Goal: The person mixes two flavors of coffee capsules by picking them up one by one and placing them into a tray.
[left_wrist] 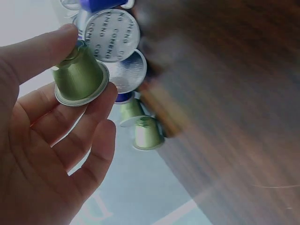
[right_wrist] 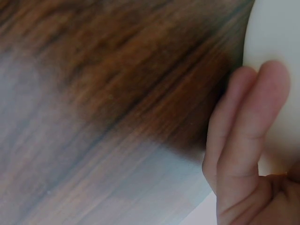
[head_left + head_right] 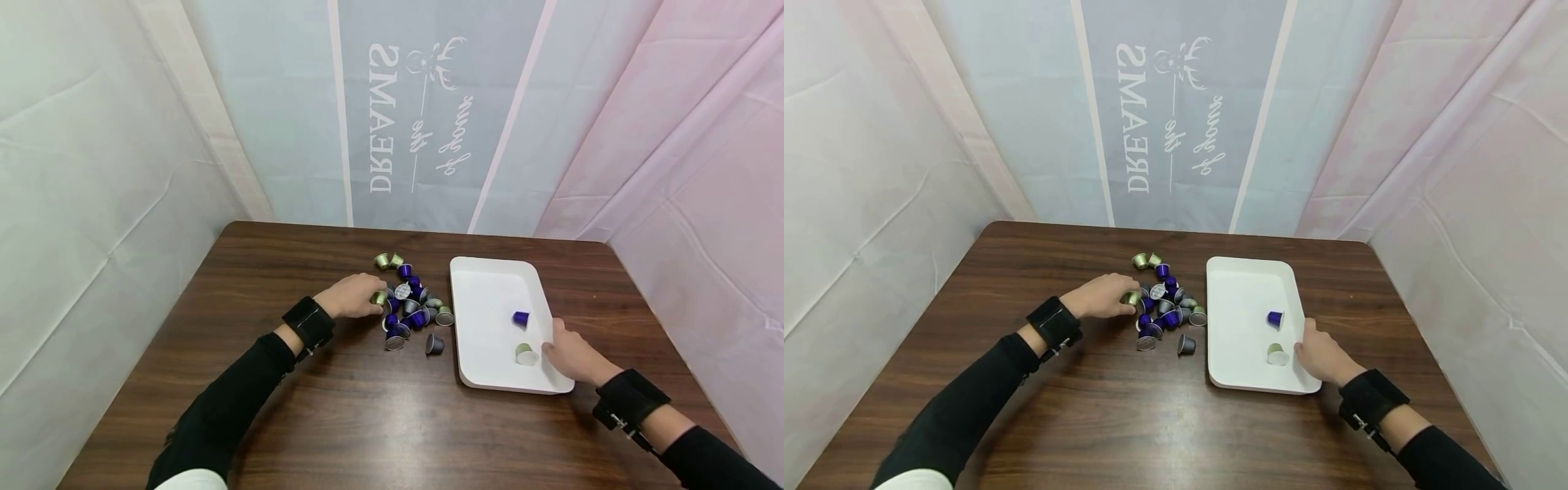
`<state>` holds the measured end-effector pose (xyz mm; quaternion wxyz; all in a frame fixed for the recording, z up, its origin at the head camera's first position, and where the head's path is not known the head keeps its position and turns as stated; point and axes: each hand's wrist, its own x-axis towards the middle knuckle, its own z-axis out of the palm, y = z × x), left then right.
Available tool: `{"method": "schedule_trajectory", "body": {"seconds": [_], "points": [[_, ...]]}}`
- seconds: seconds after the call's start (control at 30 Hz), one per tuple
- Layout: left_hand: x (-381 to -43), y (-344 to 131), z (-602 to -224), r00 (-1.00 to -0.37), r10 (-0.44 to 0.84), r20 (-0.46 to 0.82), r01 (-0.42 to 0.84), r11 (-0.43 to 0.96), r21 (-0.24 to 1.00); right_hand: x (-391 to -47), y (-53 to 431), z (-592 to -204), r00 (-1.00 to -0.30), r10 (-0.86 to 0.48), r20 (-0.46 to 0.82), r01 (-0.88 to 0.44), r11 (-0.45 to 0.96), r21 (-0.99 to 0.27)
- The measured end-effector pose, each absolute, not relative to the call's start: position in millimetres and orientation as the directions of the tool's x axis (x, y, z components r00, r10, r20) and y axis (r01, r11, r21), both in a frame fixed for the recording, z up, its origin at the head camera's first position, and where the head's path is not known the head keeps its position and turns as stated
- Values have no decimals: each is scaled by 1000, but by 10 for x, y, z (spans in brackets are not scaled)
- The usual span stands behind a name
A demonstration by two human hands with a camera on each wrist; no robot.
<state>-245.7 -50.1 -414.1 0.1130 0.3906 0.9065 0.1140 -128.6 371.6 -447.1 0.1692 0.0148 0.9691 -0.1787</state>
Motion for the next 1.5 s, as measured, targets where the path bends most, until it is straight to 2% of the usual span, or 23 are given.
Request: {"method": "schedule_trajectory", "body": {"seconds": [0.53,0.77,0.9,1.5], "points": [[-2519,-103,-3939,-659,745,-104,711,662,239,-1301,3738,-4500,-941,-23,-339,98,936,-337],[-2525,75,-3843,-630,774,-55,752,626,207,-1309,3731,-4494,-937,-18,-348,104,938,-330],[-2511,185,-3792,-613,789,-46,761,605,232,-1307,3731,-4497,-934,-13,-356,113,937,-331],[-2374,883,-3637,-491,866,-95,836,499,228,-1310,3731,-4489,-931,-21,-363,108,938,-330]]}}
